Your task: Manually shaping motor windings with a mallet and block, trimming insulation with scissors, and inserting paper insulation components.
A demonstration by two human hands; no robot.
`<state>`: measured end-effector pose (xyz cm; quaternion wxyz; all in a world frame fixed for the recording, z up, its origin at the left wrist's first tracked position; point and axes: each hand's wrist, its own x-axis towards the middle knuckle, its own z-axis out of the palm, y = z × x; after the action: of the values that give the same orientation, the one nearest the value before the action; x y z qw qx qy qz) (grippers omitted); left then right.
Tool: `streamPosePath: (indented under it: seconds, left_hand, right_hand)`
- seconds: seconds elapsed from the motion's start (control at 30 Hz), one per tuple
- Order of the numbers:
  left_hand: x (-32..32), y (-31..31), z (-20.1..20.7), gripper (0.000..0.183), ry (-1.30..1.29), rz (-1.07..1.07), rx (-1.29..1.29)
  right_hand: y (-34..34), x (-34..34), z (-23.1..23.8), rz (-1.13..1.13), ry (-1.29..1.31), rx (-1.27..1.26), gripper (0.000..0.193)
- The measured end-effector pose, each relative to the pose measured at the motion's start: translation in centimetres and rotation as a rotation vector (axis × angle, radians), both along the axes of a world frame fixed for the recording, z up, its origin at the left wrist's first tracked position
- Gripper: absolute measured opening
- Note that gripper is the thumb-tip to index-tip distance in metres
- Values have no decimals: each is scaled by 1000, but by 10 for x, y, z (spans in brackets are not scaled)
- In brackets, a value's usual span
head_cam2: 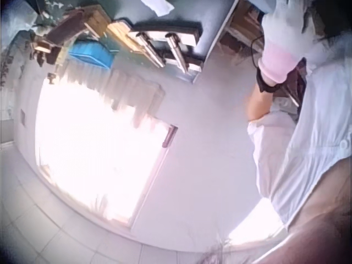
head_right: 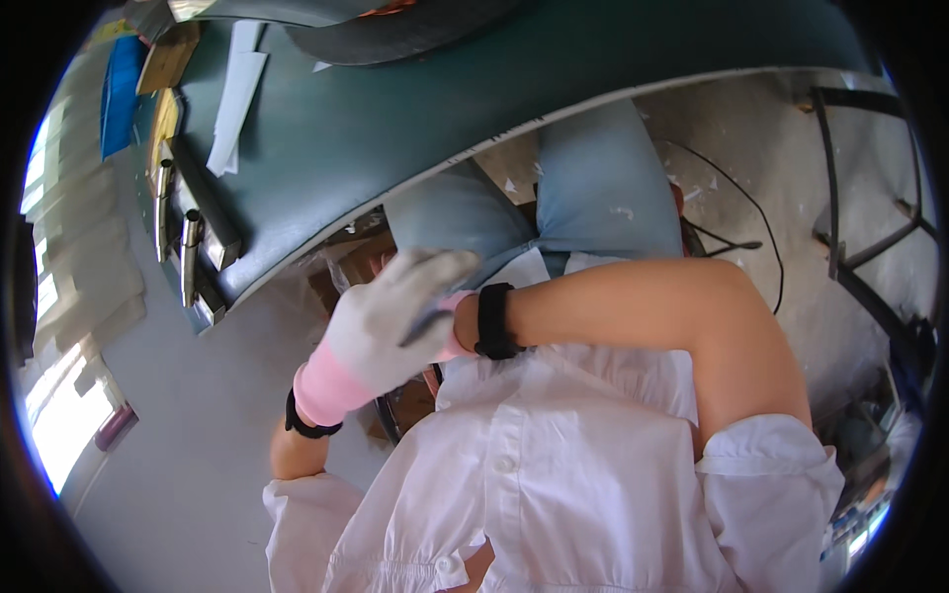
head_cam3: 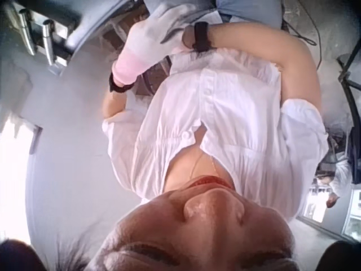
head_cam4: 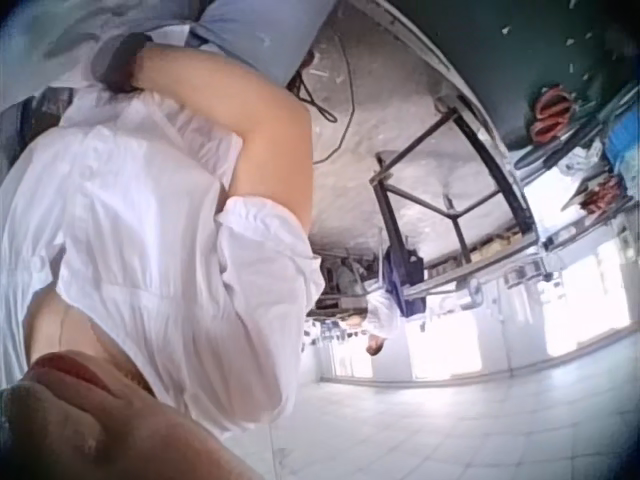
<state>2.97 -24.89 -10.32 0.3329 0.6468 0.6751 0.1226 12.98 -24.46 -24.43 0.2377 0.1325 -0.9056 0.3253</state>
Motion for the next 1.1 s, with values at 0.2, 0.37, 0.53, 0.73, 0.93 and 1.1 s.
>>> streamPosePath:
  seconds: [0.2, 0.37, 0.53, 0.73, 0.93, 1.1]
  left_hand:
    - [-44, -17, 41, 26, -662, 932, 281]
    - [-60, -5, 44, 26, -563, 1157, 791]
    - [-41, 40, 2, 22, -664, 913, 696]
    - [39, 44, -38, 22, 94, 241, 14]
    - [89, 5, -144, 21, -567, 145, 608]
    - [94, 5, -155, 25, -614, 155, 629]
  right_hand:
    - [57, -22, 57, 401, -219, 3, 10]
    - [103, -1, 81, 322, -492, -86, 23]
    - [126, 27, 100, 36, -370, -627, 12]
    - [145, 38, 155, -172, -490, -769, 10]
    - [111, 41, 126, 124, -487, -418, 44]
    - [93, 42, 121, 132, -500, -114, 39]
